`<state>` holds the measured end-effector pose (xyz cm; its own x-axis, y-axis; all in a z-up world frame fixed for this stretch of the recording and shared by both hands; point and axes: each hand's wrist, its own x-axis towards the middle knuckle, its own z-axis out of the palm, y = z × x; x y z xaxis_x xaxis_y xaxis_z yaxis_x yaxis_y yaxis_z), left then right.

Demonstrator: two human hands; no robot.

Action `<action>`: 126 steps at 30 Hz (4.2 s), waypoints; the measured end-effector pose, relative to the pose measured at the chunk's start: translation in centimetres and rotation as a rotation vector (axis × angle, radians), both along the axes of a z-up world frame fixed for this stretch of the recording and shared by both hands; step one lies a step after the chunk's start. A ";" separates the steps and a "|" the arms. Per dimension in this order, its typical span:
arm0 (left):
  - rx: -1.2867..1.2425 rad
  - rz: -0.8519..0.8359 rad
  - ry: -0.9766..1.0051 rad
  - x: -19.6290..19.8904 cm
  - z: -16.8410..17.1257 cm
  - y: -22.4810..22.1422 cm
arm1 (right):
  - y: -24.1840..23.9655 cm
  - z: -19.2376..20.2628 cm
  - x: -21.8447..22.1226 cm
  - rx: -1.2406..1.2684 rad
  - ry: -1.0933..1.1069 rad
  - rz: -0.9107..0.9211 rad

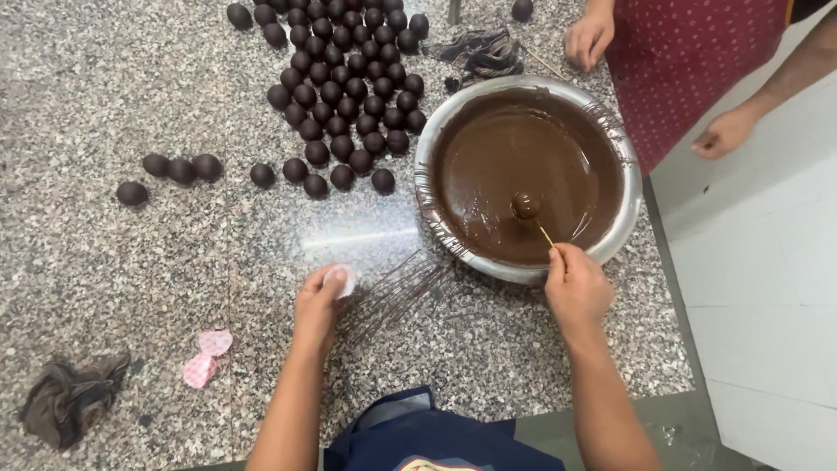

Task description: The person picks up round truffle centers, spears each one on a wooden skewer, dips and rotates it in a bowl of melted chocolate to coat it, then slides the coated ball off the skewer into a pink paper cup and sets the filled cup with rows of finished bonbons on the counter. They repeat this cycle for many centers, occasionally wiping their hands on a cloth.

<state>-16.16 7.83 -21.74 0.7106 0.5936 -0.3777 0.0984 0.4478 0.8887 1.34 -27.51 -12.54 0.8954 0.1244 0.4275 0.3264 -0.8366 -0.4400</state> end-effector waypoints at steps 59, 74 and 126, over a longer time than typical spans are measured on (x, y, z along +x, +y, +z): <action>-0.305 -0.220 -0.051 2.4 6.1 -7.0 | 0.0 -0.3 -2.5 0.225 0.064 0.035; -0.339 -0.293 -0.126 5.4 7.2 -7.8 | 0.0 0.1 -2.6 0.229 0.108 0.050; -0.558 -0.347 -0.257 10.2 9.7 -10.9 | 5.1 5.4 -7.8 0.120 -0.129 0.437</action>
